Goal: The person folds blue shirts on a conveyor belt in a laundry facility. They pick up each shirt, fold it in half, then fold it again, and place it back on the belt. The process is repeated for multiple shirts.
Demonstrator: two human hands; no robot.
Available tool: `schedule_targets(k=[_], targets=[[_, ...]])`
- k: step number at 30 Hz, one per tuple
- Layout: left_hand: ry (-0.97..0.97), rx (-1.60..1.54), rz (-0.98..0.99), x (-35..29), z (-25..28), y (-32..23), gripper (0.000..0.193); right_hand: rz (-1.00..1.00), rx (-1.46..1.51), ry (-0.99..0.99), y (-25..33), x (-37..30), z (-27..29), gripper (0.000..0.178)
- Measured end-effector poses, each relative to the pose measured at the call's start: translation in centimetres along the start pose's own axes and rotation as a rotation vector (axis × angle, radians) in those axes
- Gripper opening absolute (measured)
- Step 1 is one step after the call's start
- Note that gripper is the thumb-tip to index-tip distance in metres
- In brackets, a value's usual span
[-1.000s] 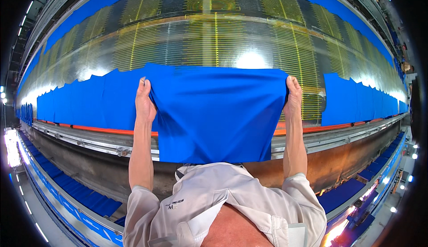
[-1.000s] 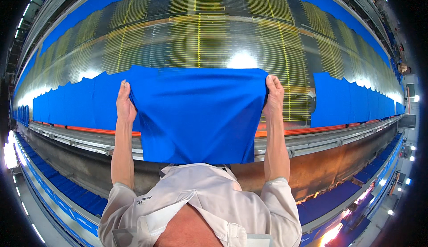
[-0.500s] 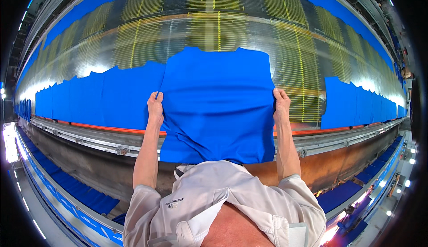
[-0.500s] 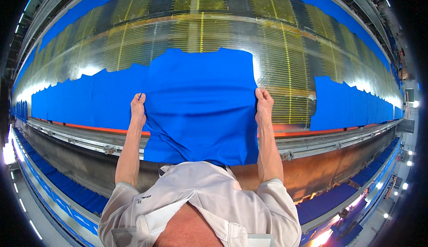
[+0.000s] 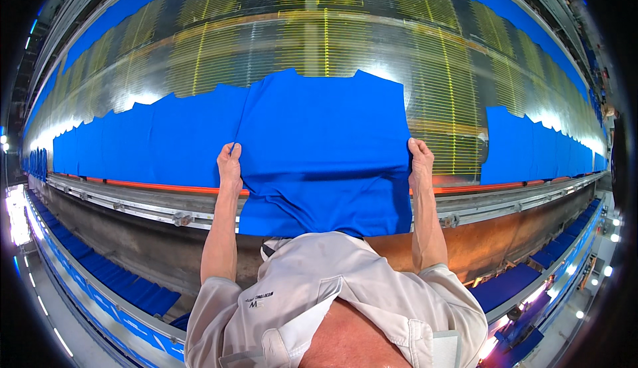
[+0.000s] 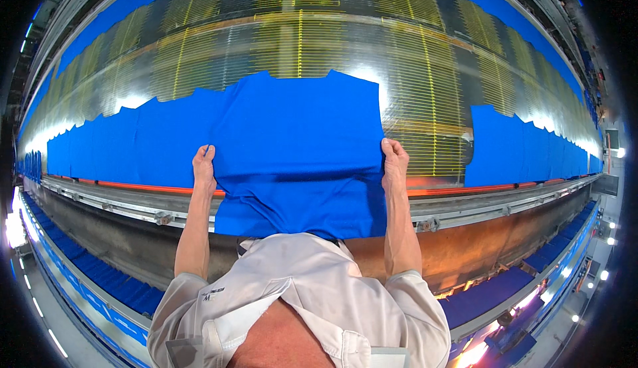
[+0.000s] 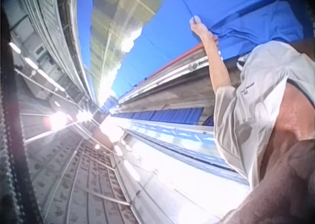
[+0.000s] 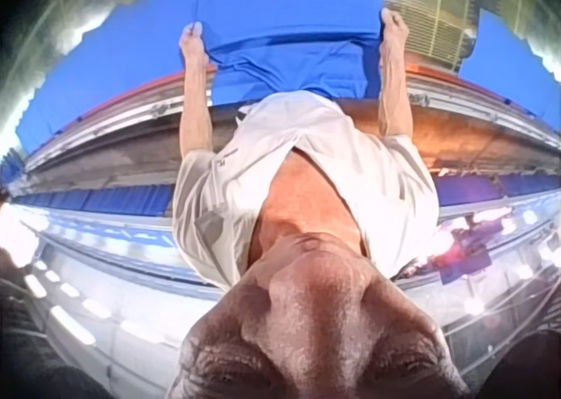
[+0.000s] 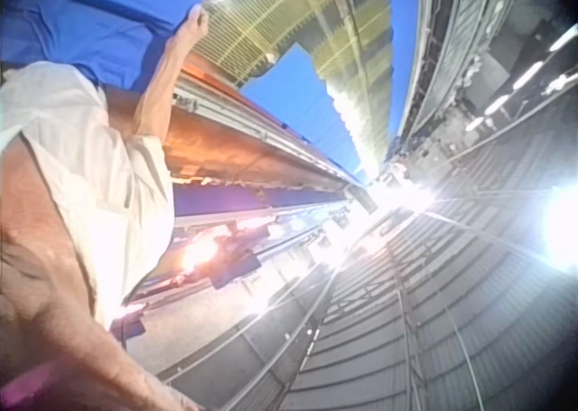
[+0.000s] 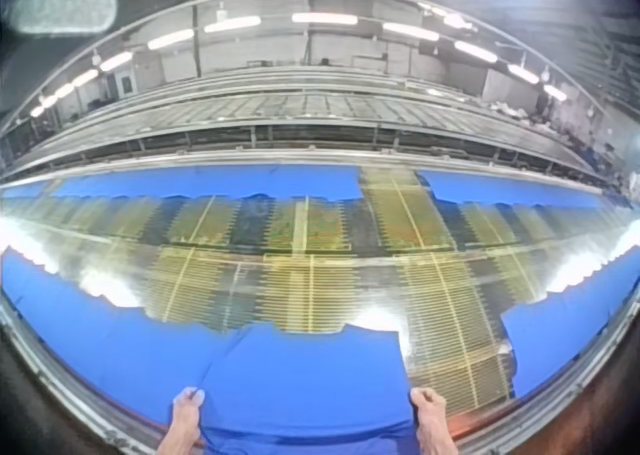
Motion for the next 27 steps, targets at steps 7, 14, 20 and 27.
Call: schedule_targets(k=[7, 14, 20, 27], targets=[[-0.014, 0.022, -0.001, -0.4, 0.7, 0.8, 0.018, -0.013, -0.021, 0.003, -0.6, -0.2, 0.6, 0.018], [-0.010, 0.017, 0.031, -1.1, 0.8, 1.4, 0.019, -0.030, -0.041, -0.008, -0.8, -0.6, 1.1, 0.018], [-0.017, 0.042, 0.013, -1.4, 1.0, 1.6, 0.022, -0.040, -0.042, 0.004, -1.2, -0.9, 1.5, 0.017], [-0.039, 0.100, 0.013, -1.5, 1.4, 1.7, 0.022, -0.039, -0.069, -0.008, -1.4, -1.0, 1.6, 0.017]])
Point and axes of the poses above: each hand's wrist, its own x-axis towards the middle knuckle, its own z-axis out of the back of the hand, y = z × x, the point moved 6 cm from there along x, towards the middle knuckle, and after that the axes turned 6 degrees about z, right-handed, at the moved point
